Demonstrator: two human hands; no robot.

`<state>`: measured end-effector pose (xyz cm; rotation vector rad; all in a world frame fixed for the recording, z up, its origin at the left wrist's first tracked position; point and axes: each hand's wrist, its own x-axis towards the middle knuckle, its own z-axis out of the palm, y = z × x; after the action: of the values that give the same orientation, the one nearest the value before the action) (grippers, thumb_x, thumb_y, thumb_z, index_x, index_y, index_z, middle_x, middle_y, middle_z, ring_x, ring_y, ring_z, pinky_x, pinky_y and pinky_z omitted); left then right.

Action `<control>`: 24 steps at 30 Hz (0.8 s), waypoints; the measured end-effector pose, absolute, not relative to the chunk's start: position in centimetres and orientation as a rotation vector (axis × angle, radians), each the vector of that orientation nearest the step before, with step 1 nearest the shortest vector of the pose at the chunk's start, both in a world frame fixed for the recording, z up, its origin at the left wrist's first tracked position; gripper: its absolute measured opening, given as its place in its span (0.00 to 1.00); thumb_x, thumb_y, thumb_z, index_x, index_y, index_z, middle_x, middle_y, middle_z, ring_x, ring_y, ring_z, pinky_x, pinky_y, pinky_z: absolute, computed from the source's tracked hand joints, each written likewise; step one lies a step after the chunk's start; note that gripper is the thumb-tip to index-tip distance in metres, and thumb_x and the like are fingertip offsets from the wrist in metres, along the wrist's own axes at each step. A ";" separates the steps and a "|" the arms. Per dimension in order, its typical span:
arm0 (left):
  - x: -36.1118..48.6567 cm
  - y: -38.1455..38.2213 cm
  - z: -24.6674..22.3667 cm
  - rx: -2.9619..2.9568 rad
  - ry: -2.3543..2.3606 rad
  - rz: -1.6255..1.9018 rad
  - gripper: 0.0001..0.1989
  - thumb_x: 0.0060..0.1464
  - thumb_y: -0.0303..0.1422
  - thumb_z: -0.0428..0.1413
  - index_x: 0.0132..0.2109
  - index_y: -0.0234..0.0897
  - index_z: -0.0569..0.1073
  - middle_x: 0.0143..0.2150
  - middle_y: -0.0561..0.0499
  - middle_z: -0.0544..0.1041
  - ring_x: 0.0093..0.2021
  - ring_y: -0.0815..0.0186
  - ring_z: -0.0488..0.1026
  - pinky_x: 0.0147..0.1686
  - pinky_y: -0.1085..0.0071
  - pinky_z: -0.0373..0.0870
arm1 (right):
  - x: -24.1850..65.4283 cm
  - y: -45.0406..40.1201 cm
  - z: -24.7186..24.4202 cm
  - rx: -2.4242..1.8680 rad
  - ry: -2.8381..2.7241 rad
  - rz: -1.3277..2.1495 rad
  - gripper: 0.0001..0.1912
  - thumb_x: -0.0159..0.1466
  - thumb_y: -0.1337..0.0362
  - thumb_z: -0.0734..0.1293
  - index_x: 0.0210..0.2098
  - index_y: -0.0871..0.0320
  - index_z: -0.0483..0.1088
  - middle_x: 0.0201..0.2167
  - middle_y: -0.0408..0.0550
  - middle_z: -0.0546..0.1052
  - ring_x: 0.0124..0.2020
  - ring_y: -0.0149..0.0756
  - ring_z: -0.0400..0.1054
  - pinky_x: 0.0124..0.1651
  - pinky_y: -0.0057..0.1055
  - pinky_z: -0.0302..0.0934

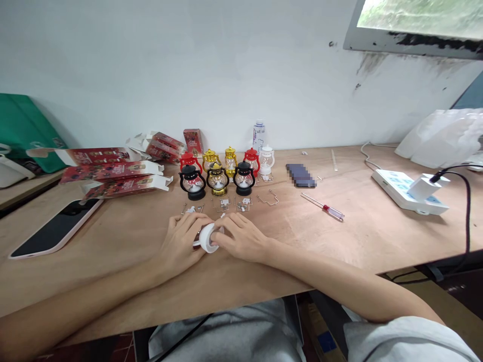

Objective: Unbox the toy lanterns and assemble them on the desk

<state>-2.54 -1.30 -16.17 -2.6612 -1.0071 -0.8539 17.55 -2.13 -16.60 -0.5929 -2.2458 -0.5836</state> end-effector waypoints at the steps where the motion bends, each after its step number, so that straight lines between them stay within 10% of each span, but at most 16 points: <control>1: -2.5 -1.3 -16.2 -2.661 -1.003 -0.850 0.11 0.56 0.35 0.53 0.46 0.37 0.68 0.45 0.45 0.75 0.45 0.58 0.69 0.42 0.62 0.53 | 17.5 -2.1 -16.6 -0.585 -2.251 -0.588 0.05 0.66 0.68 0.62 0.34 0.58 0.69 0.36 0.49 0.73 0.37 0.34 0.64 0.39 0.30 0.61; 15: -2.6 -1.5 -15.8 -2.679 -1.119 -0.893 0.11 0.53 0.29 0.53 0.45 0.38 0.67 0.45 0.47 0.75 0.47 0.59 0.69 0.41 0.64 0.55 | 18.7 -0.9 -16.2 -0.546 -2.213 -0.241 0.07 0.68 0.68 0.57 0.39 0.60 0.65 0.36 0.52 0.72 0.40 0.35 0.66 0.42 0.32 0.65; 24: -2.7 -1.6 -15.8 -2.726 -1.078 -1.005 0.11 0.52 0.28 0.52 0.44 0.39 0.67 0.44 0.48 0.74 0.46 0.61 0.69 0.41 0.65 0.55 | 25.6 5.5 -17.0 -1.430 -1.868 -0.219 0.10 0.66 0.63 0.59 0.33 0.58 0.70 0.36 0.52 0.75 0.41 0.42 0.66 0.46 0.38 0.60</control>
<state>-2.65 -1.61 -15.79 -2.7264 -1.0781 -1.0051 25.62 5.50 -16.96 -1.4299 -1.8684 -0.2190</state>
